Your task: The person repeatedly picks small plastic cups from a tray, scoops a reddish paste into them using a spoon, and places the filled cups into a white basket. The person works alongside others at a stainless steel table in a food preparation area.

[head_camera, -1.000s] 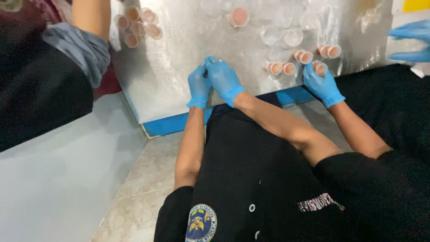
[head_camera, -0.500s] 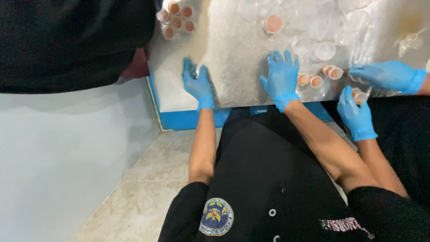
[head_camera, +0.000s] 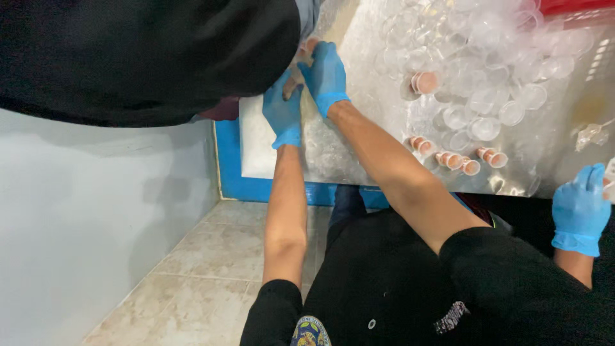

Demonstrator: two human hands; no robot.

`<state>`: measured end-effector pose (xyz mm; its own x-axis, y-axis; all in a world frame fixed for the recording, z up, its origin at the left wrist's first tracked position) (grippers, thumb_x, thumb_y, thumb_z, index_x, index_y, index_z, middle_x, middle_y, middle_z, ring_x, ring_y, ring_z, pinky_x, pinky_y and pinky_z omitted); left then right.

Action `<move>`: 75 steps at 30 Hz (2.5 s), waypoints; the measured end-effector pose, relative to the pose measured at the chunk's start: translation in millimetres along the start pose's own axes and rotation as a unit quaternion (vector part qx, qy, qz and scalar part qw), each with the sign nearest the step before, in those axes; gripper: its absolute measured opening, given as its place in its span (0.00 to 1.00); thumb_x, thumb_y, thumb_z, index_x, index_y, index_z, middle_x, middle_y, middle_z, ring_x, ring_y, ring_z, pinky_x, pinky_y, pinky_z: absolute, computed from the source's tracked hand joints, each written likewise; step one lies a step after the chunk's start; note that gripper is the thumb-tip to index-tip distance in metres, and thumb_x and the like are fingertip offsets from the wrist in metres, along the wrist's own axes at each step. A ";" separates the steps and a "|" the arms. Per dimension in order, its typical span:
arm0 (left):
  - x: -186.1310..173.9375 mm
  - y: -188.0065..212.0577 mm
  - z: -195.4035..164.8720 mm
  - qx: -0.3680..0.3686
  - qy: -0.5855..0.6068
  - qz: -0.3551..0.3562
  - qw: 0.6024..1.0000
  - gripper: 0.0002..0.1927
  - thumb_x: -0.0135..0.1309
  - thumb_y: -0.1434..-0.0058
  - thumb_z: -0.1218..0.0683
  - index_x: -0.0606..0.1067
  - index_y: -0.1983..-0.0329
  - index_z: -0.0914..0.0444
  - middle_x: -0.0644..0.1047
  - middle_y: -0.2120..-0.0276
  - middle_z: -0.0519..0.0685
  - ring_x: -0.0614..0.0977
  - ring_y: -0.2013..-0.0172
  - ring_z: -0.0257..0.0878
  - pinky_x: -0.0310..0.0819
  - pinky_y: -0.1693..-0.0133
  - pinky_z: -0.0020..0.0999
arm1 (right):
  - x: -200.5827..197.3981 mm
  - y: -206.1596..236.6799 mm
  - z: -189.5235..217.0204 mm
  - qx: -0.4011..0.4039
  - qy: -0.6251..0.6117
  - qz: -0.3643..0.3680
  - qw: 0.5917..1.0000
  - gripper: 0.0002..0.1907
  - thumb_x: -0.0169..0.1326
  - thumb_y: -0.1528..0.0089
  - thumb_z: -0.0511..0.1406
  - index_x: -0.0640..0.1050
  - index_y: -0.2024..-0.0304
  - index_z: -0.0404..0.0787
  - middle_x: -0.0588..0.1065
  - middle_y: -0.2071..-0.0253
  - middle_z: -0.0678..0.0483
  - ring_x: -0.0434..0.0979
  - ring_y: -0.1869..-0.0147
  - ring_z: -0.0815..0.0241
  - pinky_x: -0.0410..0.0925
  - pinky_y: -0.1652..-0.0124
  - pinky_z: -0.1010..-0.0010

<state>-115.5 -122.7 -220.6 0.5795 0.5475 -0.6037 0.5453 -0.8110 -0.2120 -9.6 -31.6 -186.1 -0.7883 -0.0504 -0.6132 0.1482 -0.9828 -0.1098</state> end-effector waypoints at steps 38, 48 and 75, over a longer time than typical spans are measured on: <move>-11.8 130.9 -17.1 -0.067 0.041 -0.017 0.997 0.29 0.64 0.42 0.65 0.73 0.36 0.67 0.77 0.44 0.57 0.80 0.44 0.47 0.75 0.42 0.39 | -167.3 126.6 -140.9 -0.023 0.314 0.044 0.948 0.06 0.51 0.36 0.35 0.78 0.62 0.42 0.76 0.62 0.47 0.77 0.59 0.45 0.66 0.60 0.52; 2.6 127.5 -65.1 -0.028 0.130 0.080 0.988 0.37 0.68 0.47 0.64 0.69 0.33 0.66 0.80 0.52 0.54 0.81 0.53 0.42 0.78 0.51 0.38 | -196.3 139.5 -65.8 -0.085 0.258 -0.012 0.962 0.24 0.62 0.45 0.39 0.78 0.48 0.38 0.69 0.36 0.45 0.66 0.31 0.37 0.60 0.40 0.45; 74.2 -42.6 -72.4 -0.011 -0.124 -0.084 0.989 0.23 0.68 0.45 0.53 0.79 0.45 0.55 0.78 0.60 0.47 0.79 0.59 0.44 0.77 0.55 0.42 | -161.1 191.7 -21.3 -0.039 -0.020 0.083 0.996 0.19 0.60 0.40 0.30 0.76 0.45 0.40 0.76 0.46 0.43 0.78 0.43 0.42 0.72 0.45 0.57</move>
<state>-51.8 -32.7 -200.6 0.3144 0.6047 -0.7318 0.6353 -0.7068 -0.3110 158.5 -208.2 -125.0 -0.7720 -0.2200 -0.5964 0.3234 -0.9436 -0.0705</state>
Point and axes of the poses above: each hand's wrist, its own y-axis away from the middle knuckle, its own x-axis out of the palm, z = x × y, the point moved 2 cm from there along -y, towards the middle knuckle
